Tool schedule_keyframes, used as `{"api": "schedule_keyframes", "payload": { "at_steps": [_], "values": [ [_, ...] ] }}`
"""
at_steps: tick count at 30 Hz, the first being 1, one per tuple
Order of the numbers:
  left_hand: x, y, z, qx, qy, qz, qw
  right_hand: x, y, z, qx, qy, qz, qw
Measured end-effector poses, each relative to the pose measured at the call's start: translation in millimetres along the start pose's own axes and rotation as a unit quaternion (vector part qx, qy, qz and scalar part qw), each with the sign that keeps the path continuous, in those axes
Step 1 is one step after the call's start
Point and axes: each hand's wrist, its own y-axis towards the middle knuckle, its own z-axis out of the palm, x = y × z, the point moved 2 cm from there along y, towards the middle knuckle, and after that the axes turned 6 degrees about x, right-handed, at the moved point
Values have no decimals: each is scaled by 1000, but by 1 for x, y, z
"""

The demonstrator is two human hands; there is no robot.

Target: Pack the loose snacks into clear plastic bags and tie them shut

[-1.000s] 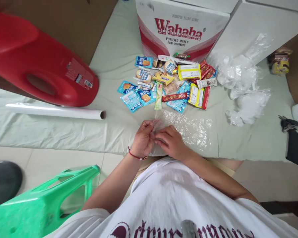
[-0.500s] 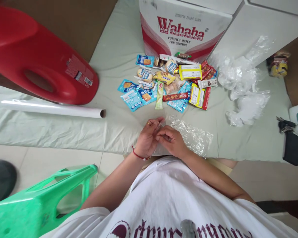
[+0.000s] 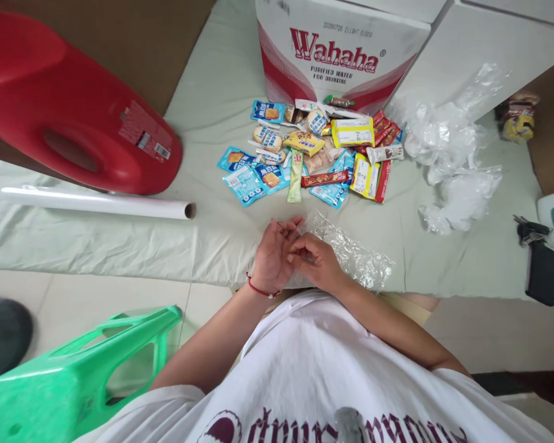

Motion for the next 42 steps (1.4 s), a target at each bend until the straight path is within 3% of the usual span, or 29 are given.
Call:
{"api": "schedule_keyframes", "payload": {
  "at_steps": [7,15,20,23,27,30,36,42],
  "values": [
    [-4,-1,2,3,-15,36,999,-10,1,-4,7,58,14,998],
    [-4,-1,7,-13,-5,63,998,-11,1,2,-3,39,13,999],
    [-5,-3,8,-7,10,87,996,-15,5,0,-33,136,66,988],
    [-6,-7,0,-34,49,120,991,-20,5,-3,-51,177,113,976],
    [-5,-19,-13,-117,119,162,973,-22,5,-4,-55,184,124,974],
    [-5,-27,-18,-143,129,132,972,-24,5,-4,-53,184,120,974],
    [-12,-30,-24,-122,191,40,973,-27,3,-4,-49,183,107,976],
    [-9,-25,-26,-92,197,50,975,-24,0,1,-30,112,43,992]
  ]
}}
